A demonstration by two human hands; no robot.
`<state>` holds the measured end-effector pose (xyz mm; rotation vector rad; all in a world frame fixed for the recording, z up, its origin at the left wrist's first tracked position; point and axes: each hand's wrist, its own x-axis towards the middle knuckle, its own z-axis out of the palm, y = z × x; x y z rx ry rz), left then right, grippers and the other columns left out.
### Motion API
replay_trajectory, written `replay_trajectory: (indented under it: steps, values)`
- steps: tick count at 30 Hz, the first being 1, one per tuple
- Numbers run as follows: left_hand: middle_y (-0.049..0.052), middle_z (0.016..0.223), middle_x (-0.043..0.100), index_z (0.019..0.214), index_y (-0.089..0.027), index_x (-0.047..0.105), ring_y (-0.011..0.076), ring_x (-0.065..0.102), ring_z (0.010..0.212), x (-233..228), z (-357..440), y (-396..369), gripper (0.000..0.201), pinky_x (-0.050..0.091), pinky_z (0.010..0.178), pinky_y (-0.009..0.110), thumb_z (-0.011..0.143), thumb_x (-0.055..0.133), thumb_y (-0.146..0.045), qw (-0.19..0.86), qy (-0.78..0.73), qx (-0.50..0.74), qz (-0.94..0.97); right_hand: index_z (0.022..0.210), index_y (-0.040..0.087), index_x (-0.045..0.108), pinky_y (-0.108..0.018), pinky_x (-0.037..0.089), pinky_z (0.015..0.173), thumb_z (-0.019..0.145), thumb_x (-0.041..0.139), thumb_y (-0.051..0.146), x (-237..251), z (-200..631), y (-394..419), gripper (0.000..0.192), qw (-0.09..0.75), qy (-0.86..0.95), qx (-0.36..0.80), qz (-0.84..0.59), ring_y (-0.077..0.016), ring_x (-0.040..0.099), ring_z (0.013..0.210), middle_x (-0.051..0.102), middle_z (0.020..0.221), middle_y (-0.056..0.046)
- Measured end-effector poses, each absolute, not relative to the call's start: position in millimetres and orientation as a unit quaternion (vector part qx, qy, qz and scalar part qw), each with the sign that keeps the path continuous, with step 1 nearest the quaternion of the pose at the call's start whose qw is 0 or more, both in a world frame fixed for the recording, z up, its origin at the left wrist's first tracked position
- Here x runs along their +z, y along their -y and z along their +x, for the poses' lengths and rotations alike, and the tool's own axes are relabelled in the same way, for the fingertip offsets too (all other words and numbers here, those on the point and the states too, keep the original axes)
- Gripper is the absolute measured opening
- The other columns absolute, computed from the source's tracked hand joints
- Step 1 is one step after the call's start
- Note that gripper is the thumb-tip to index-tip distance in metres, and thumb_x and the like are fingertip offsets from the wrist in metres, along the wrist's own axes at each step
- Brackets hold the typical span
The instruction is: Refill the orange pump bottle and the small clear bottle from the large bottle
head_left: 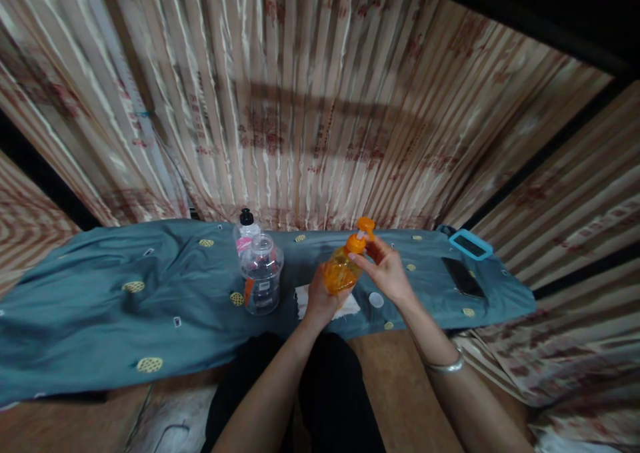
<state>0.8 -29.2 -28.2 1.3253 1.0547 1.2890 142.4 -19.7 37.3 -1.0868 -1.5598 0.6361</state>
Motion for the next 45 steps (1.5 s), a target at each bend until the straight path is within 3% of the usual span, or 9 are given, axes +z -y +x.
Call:
replay_trajectory:
  steps: [7,14,19,26,31,35,41,45]
  values:
    - [0.005,0.106,0.073,0.103,-0.022,0.062,0.025,0.07,0.096,-35.5,2.0,26.6,0.046,0.054,0.086,0.038,0.064,0.084,-0.027,0.481,-0.438,0.531,0.543,0.125,0.02,0.059,-0.05,0.048,0.102,0.086,0.071,0.045,44.2,152.6,19.0,0.048,0.51,0.675,0.28,-0.453,-0.0213,0.063,0.109,0.064,0.12,-0.007]
    - [0.003,0.101,0.074,0.102,-0.022,0.062,0.0242,0.071,0.092,-32.7,0.9,26.3,0.048,0.055,0.083,0.038,0.06,0.085,-0.023,0.478,-0.463,0.516,0.539,0.108,0.018,0.065,-0.046,0.05,0.097,0.087,0.069,0.047,53.5,157.8,13.8,0.036,0.453,0.708,0.303,-0.449,-0.0187,0.063,0.102,0.066,0.108,-0.005]
    - [0.002,0.102,0.073,0.101,-0.022,0.062,0.0231,0.07,0.093,-32.2,1.4,27.0,0.049,0.055,0.083,0.036,0.059,0.086,-0.023,0.474,-0.464,0.522,0.536,0.109,0.018,0.064,-0.045,0.051,0.096,0.088,0.066,0.049,52.8,157.9,13.7,0.038,0.455,0.711,0.31,-0.438,-0.0183,0.064,0.101,0.067,0.108,-0.005]
    - [0.001,0.096,0.074,0.097,-0.024,0.063,0.024,0.071,0.089,-29.8,1.2,27.1,0.045,0.056,0.082,0.037,0.059,0.085,-0.021,0.486,-0.456,0.515,0.54,0.103,0.018,0.063,-0.043,0.052,0.093,0.089,0.066,0.05,47.4,153.2,19.7,0.036,0.483,0.684,0.233,-0.495,-0.0164,0.064,0.092,0.066,0.099,-0.003]
    - [0.001,0.1,0.073,0.102,-0.024,0.062,0.0237,0.071,0.092,-31.4,0.0,27.0,0.049,0.056,0.084,0.038,0.06,0.086,-0.024,0.479,-0.456,0.516,0.545,0.121,0.019,0.06,-0.048,0.049,0.1,0.087,0.066,0.053,64.1,156.9,22.3,0.049,0.425,0.726,0.246,-0.481,-0.0196,0.064,0.104,0.066,0.115,-0.007]
    - [0.003,0.101,0.072,0.103,-0.022,0.061,0.0233,0.07,0.092,-35.6,1.2,26.1,0.051,0.056,0.085,0.038,0.059,0.087,-0.024,0.478,-0.456,0.521,0.54,0.112,0.018,0.065,-0.047,0.049,0.099,0.088,0.063,0.058,70.4,158.6,21.0,0.046,0.375,0.751,0.239,-0.487,-0.0197,0.065,0.104,0.068,0.111,-0.007]
    - [0.003,0.102,0.073,0.103,-0.024,0.061,0.024,0.071,0.093,-39.0,2.9,25.2,0.051,0.056,0.085,0.038,0.059,0.088,-0.024,0.494,-0.448,0.521,0.533,0.11,0.019,0.063,-0.047,0.049,0.097,0.086,0.065,0.059,60.4,145.2,26.3,0.048,0.407,0.69,0.128,-0.585,-0.0203,0.063,0.101,0.067,0.107,-0.006]
    - [0.002,0.102,0.073,0.104,-0.024,0.061,0.024,0.071,0.093,-39.3,2.2,25.4,0.052,0.056,0.085,0.039,0.059,0.088,-0.023,0.494,-0.443,0.526,0.532,0.116,0.019,0.061,-0.047,0.05,0.096,0.082,0.068,0.062,66.9,145.1,29.6,0.055,0.391,0.703,0.13,-0.579,-0.0208,0.064,0.101,0.067,0.109,-0.007]
